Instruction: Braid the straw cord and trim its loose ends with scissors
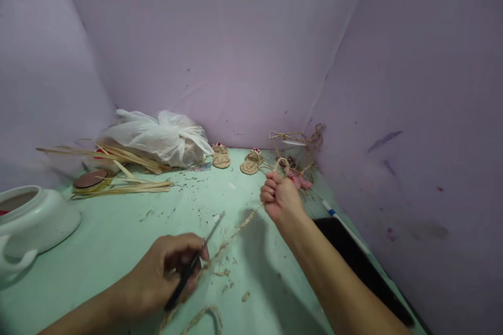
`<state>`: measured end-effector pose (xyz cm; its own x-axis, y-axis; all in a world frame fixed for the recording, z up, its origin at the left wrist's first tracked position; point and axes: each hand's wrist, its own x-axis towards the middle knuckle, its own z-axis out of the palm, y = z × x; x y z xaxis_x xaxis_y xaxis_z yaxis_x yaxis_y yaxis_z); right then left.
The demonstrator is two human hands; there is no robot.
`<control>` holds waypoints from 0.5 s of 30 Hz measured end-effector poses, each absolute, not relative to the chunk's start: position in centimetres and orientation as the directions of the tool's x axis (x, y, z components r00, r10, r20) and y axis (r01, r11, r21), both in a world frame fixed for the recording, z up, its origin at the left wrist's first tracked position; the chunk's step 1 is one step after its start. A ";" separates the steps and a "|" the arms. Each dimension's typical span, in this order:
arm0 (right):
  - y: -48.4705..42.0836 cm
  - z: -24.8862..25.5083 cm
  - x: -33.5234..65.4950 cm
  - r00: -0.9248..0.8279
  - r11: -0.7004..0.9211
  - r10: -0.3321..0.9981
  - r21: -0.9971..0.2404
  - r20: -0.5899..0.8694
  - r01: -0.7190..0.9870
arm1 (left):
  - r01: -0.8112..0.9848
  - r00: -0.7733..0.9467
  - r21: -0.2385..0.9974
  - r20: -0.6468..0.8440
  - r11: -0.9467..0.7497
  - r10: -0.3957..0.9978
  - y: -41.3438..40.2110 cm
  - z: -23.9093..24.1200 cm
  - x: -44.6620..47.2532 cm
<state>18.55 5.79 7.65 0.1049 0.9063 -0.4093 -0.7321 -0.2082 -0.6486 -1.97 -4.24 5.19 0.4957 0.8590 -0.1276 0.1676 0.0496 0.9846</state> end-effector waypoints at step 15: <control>4.0 4.6 14.2 -0.040 -0.451 0.862 -0.728 -0.505 -0.516 | 0.029 0.192 0.996 -0.091 0.087 0.977 -3.4 1.7 -1.1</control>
<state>14.19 3.95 4.62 -0.0405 0.8620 -0.5053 -0.5157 -0.4512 -0.7284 -1.09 -3.42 1.73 0.1917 0.9772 -0.0913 0.0287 0.0874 0.9958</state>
